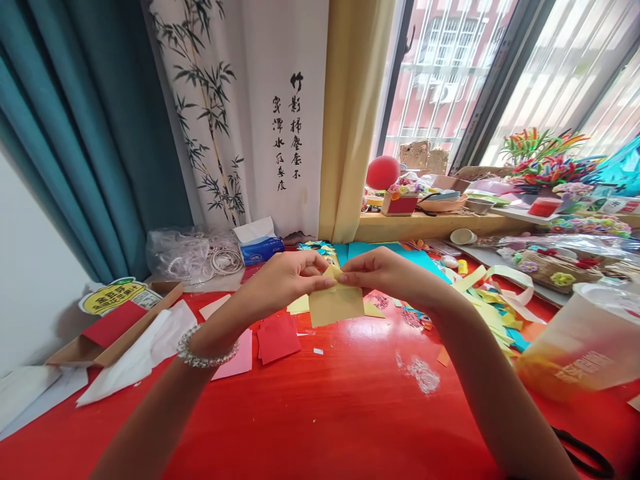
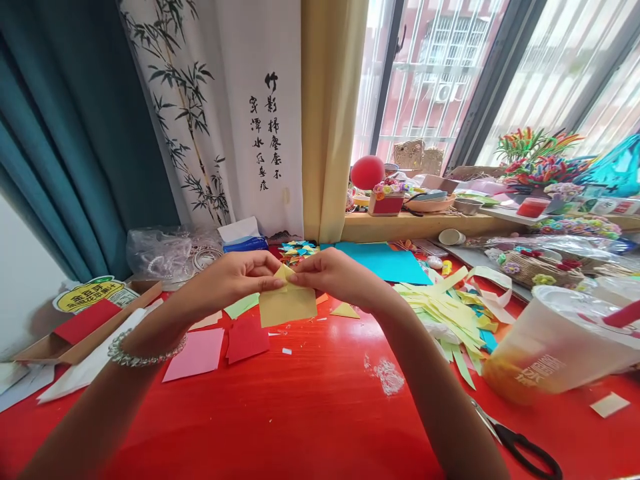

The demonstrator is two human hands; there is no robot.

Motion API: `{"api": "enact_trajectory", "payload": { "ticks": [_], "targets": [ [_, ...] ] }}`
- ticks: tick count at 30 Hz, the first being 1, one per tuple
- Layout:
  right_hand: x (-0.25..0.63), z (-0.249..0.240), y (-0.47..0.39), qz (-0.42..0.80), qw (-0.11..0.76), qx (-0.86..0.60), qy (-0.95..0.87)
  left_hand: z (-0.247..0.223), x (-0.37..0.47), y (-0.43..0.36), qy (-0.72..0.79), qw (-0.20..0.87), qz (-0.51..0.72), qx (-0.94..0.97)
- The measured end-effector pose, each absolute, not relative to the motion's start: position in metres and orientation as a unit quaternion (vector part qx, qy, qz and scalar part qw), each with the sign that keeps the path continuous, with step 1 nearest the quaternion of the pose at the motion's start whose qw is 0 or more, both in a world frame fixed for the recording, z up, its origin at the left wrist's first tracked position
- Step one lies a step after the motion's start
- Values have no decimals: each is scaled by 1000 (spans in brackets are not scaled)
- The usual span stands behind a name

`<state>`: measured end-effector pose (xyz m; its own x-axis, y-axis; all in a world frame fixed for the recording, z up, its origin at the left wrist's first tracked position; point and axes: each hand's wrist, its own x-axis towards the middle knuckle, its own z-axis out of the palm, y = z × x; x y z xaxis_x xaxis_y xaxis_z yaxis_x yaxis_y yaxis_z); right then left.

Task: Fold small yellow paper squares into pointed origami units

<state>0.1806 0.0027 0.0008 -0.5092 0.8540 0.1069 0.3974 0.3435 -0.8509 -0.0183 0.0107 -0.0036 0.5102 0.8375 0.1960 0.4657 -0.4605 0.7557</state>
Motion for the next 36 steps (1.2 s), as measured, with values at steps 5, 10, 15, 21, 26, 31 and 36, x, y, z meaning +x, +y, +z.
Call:
{"api": "enact_trajectory", "payload": {
  "ticks": [5, 10, 15, 21, 26, 31, 36],
  "targets": [
    [179, 1, 1, 373, 285, -426, -774, -3, -19, 10, 388, 318, 286, 816],
    [178, 1, -1, 332, 279, -423, -796, -3, -18, 10, 379, 284, 292, 831],
    [179, 4, -5, 324, 277, -427, -797, -5, -15, 10, 368, 287, 354, 811],
    [177, 8, -9, 329, 283, -413, -801, -5, -10, 5, 380, 318, 412, 765],
    [188, 14, -13, 305, 291, -438, -794, -6, -4, -1, 343, 363, 489, 716],
    [220, 15, -1, 298, 374, -482, -734, 0, -15, 6, 316, 422, 622, 579],
    [207, 7, 3, 338, 357, -430, -757, -1, -14, 14, 291, 479, 666, 492]
  ]
}}
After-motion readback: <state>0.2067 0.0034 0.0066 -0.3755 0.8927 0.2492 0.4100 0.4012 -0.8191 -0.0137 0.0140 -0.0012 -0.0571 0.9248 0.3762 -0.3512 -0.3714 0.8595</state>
